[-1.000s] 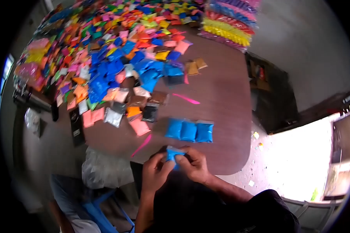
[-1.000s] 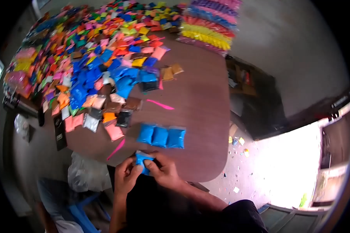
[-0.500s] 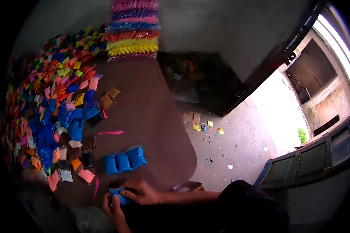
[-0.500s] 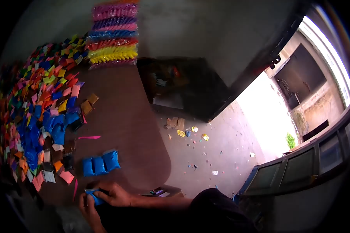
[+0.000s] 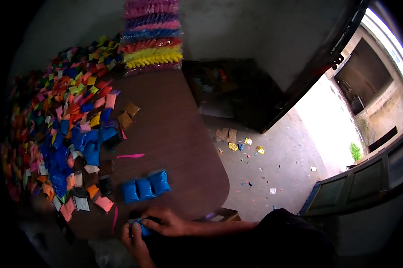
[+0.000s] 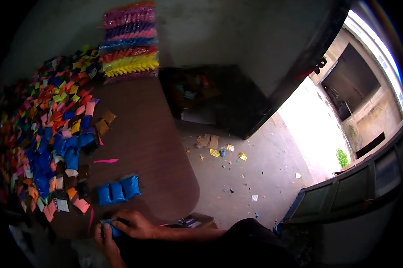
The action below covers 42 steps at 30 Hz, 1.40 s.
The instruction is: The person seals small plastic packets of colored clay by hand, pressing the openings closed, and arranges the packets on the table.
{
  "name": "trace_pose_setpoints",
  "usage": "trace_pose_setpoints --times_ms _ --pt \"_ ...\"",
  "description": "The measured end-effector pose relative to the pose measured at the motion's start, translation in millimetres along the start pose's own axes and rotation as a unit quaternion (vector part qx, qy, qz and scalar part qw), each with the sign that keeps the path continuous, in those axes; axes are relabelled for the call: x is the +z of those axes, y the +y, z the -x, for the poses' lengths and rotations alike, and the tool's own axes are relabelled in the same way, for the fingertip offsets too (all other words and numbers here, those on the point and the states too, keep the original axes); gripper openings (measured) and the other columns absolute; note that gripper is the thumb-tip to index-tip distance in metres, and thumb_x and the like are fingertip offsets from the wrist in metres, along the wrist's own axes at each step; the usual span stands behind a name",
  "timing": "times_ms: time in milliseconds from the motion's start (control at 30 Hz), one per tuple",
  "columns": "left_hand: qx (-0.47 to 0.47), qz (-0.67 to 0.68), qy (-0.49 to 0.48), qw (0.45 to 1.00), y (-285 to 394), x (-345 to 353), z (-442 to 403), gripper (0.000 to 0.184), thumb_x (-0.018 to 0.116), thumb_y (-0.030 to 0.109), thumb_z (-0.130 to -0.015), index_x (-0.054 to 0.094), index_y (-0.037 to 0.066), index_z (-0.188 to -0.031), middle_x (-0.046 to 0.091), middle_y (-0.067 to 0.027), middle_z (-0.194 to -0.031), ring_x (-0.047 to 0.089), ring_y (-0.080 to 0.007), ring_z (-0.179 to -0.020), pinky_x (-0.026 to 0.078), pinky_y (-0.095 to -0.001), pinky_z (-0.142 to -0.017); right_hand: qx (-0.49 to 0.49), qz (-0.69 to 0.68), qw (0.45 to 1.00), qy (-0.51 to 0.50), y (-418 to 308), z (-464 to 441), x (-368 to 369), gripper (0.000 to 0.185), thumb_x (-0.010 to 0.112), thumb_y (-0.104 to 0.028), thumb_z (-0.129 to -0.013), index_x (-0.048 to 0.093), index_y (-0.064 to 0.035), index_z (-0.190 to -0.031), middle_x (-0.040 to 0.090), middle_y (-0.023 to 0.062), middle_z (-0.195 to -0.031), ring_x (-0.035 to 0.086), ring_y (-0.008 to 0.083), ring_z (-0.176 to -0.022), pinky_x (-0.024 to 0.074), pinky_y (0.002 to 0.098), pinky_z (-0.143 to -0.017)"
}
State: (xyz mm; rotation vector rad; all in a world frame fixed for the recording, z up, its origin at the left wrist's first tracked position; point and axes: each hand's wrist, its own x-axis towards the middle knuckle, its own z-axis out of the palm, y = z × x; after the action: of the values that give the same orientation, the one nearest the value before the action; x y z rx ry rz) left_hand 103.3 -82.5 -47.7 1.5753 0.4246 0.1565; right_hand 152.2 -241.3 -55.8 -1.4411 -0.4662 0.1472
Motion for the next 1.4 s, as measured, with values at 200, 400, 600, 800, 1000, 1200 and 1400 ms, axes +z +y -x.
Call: trace_pose_setpoints --times_ms 200,400,600,800,1000,1200,1400 --pt "0.046 0.017 0.033 0.998 -16 -6 -2 0.022 0.063 0.022 -0.095 0.064 0.001 -0.101 0.061 -0.0032 -0.09 0.052 -0.0094 -0.081 0.044 -0.0261 -0.073 0.044 0.024 0.998 -0.036 -15 -2 1 0.021 0.063 -0.013 -0.097 0.064 0.0003 -0.113 0.066 0.0155 -0.103 0.066 0.0255 -0.096 0.0524 0.0357 -0.081" --pt "0.027 -0.046 -0.033 0.998 -7 -7 1 0.023 0.066 0.025 -0.094 0.066 0.003 -0.103 0.06 -0.0003 -0.084 0.051 -0.0094 -0.077 0.041 -0.0256 -0.068 0.04 0.027 0.999 0.017 -5 2 0 0.024 0.066 -0.011 -0.094 0.065 -0.0005 -0.116 0.067 0.018 -0.108 0.067 0.0277 -0.099 0.0523 0.0358 -0.085" --pt "0.046 0.0 -0.032 0.998 -13 -7 1 0.02 0.064 0.019 -0.098 0.067 -0.001 -0.1 0.059 0.0036 -0.081 0.051 -0.0045 -0.074 0.042 -0.0222 -0.065 0.05 0.065 0.997 0.014 -17 -5 5 0.022 0.067 -0.009 -0.093 0.068 -0.0011 -0.114 0.067 0.0155 -0.1 0.067 0.0222 -0.092 0.0522 0.0324 -0.081" --pt "0.051 0.002 -0.055 0.997 7 -2 2 0.02 0.07 0.017 -0.094 0.067 -0.001 -0.103 0.061 0.0012 -0.076 0.053 -0.0051 -0.071 0.044 -0.0231 -0.063 0.059 0.091 0.994 0.03 6 1 5 0.019 0.069 -0.009 -0.091 0.068 -0.0006 -0.108 0.068 0.0134 -0.097 0.065 0.0208 -0.086 0.0514 0.0302 -0.078" --pt "0.089 -0.026 -0.062 0.994 9 -5 -1 0.019 0.069 0.012 -0.094 0.066 -0.002 -0.106 0.058 0.0043 -0.077 0.049 -0.0017 -0.067 0.039 -0.0201 -0.057 0.105 0.029 0.992 0.063 8 1 6 0.017 0.069 -0.01 -0.093 0.067 0.0012 -0.106 0.067 0.0079 -0.093 0.061 0.0145 -0.086 0.05 0.0289 -0.076" --pt "0.073 0.008 -0.062 0.995 -3 -6 -1 0.021 0.07 0.014 -0.094 0.066 -0.003 -0.106 0.064 -0.0001 -0.082 0.056 -0.0032 -0.071 0.046 -0.0208 -0.062 0.147 -0.011 0.988 0.041 -3 -2 7 0.018 0.065 -0.009 -0.096 0.064 0.0021 -0.11 0.066 0.0031 -0.098 0.058 0.0081 -0.086 0.0493 0.0248 -0.076" --pt "0.076 -0.037 -0.07 0.994 12 -5 0 0.025 0.071 0.018 -0.093 0.067 -0.003 -0.105 0.067 -0.0053 -0.082 0.06 -0.0072 -0.07 0.049 -0.0238 -0.063 0.098 -0.009 0.993 0.068 4 1 7 0.017 0.066 -0.01 -0.097 0.063 0.0015 -0.109 0.064 0.0014 -0.095 0.057 0.0081 -0.087 0.0477 0.0243 -0.078"
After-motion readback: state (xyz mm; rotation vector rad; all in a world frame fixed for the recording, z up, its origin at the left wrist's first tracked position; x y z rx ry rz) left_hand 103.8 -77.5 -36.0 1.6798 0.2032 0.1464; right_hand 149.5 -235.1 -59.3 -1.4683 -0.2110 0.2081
